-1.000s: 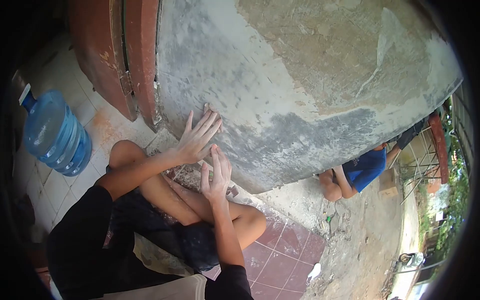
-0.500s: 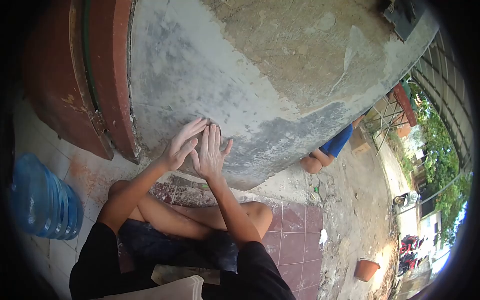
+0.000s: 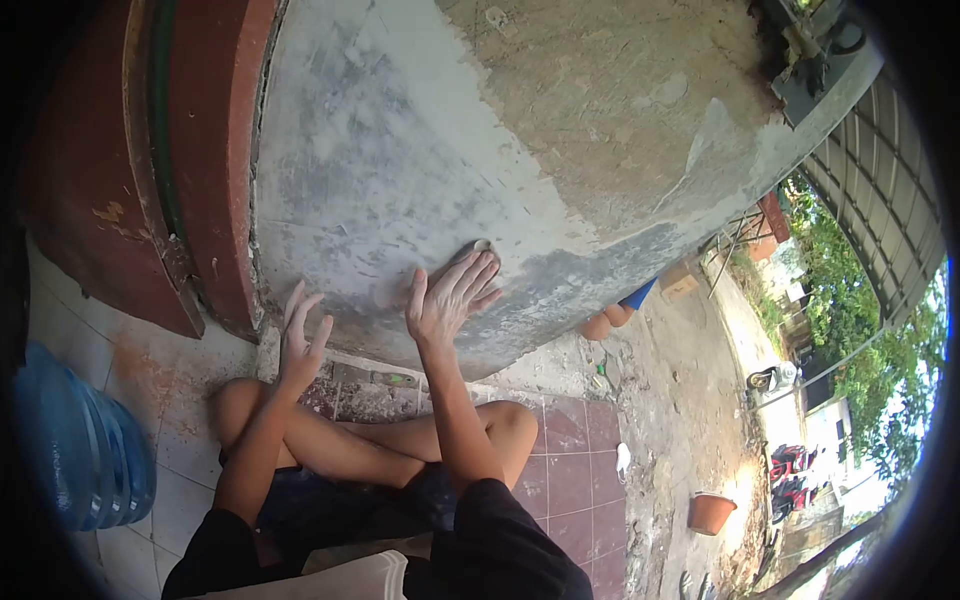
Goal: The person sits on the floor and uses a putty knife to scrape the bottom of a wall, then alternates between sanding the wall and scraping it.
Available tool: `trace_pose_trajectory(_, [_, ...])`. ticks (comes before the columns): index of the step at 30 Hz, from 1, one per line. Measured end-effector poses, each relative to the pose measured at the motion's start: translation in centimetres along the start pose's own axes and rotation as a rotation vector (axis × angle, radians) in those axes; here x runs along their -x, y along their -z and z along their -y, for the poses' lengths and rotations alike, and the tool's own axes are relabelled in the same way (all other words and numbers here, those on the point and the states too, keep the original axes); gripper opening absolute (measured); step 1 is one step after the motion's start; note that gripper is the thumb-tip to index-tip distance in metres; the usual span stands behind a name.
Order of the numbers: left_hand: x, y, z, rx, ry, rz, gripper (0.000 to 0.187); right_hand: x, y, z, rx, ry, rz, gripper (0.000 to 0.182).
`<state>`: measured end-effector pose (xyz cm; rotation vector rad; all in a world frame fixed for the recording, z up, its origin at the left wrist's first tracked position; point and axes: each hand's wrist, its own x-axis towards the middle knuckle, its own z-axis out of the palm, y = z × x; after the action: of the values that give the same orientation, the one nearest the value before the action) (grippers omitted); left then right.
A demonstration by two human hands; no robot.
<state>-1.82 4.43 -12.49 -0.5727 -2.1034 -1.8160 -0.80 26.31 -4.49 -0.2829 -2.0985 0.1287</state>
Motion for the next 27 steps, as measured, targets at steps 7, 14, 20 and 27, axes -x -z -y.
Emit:
trace_pose_trajectory(7, [0.9, 0.9, 0.1, -0.02, 0.014, 0.05, 0.039, -3.0, 3.4, -1.0, 0.141, 0.079, 0.17, 0.085])
trace_pose_trajectory(14, [0.1, 0.3, 0.7, -0.026, 0.028, 0.037, 0.037, -0.7, 1.1, -0.6, 0.009, -0.019, 0.044, 0.087])
trace_pose_trajectory(20, [1.5, -0.1, 1.6, -0.08, 0.012, 0.106, 0.034, 2.1, 0.6, -1.0, 0.024, 0.046, 0.145, 0.086])
trace_pose_trajectory(27, [2.1, -1.4, 1.2, -0.158, 0.01, 0.219, 0.032, -3.1, 3.6, -1.3, 0.091, 0.108, 0.081, 0.081])
